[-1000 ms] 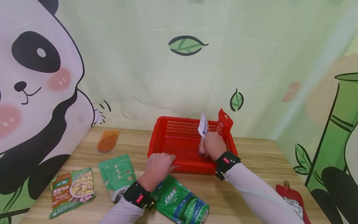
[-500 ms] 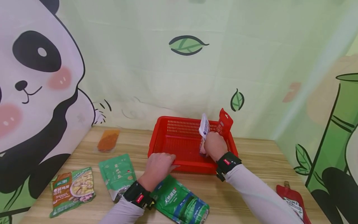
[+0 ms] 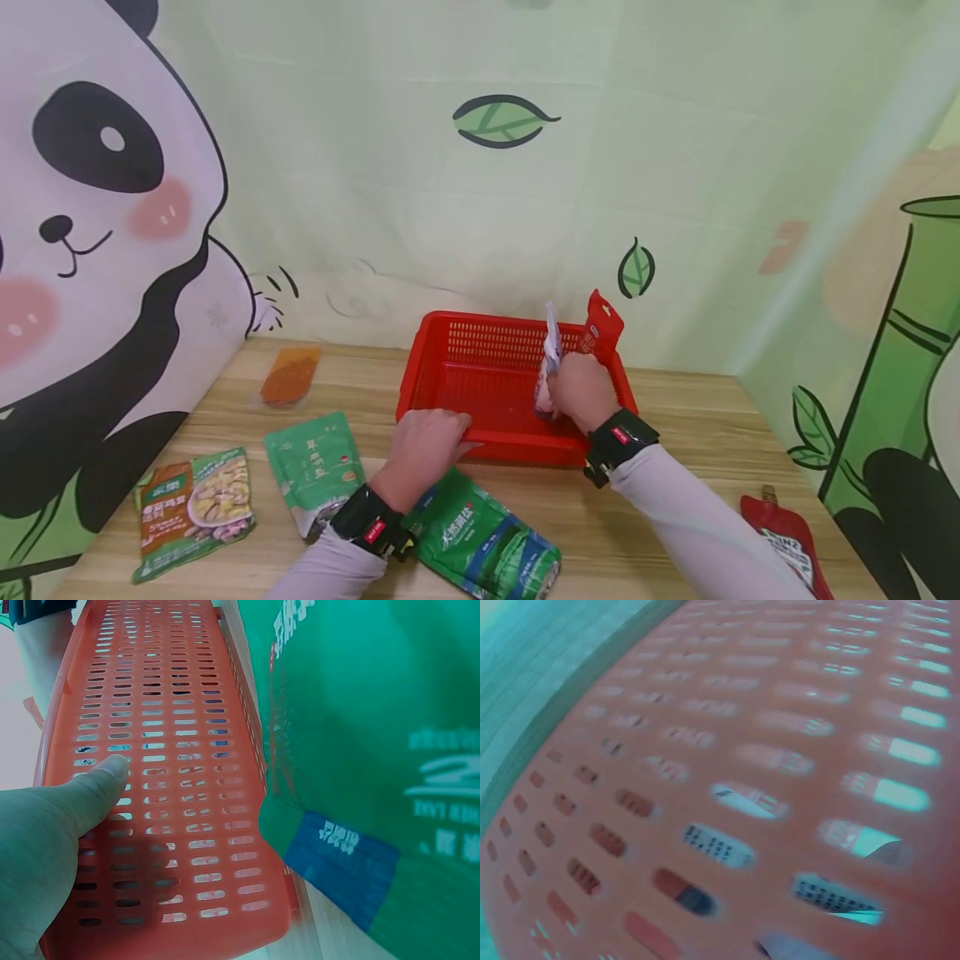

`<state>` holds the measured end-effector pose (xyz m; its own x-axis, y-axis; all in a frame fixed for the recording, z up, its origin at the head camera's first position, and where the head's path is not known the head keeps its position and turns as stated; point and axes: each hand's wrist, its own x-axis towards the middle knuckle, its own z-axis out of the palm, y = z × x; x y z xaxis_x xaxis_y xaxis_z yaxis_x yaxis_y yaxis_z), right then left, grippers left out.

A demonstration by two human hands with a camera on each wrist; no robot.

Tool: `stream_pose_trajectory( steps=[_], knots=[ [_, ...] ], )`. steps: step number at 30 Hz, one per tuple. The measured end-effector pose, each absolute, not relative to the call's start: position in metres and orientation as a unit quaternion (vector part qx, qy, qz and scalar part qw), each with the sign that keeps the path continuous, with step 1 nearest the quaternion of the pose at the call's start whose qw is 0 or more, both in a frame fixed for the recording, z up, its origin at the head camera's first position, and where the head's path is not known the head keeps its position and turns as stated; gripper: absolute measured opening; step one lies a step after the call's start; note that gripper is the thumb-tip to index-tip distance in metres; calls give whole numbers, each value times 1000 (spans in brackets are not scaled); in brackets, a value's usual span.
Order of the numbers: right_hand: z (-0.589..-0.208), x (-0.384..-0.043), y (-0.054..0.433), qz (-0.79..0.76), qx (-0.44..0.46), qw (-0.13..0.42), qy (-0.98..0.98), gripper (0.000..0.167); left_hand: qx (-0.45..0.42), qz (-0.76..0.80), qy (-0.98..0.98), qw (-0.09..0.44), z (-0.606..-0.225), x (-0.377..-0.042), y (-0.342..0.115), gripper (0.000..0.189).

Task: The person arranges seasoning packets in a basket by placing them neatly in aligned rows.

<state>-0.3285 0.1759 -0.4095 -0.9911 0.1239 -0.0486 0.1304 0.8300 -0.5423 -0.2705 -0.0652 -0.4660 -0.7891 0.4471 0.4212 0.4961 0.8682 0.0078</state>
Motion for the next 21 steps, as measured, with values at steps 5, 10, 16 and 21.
stream_pose_trajectory(
  steps=[5,10,16,21],
  knots=[
    [-399,-319,181,-271,41,-6,962,30,-253,-62,-942,212,-467,-271,-66,28],
    [-394,-303,187,-240,31,-4,970,34,-255,-61,-940,217,-468,-272,-66,29],
    [-398,-283,193,-218,19,-6,976,33,-256,-61,-939,222,-468,-272,-66,30],
    [-404,-271,196,-240,-6,-23,971,30,-256,-63,-938,225,-469,-272,-66,30]
  ],
)
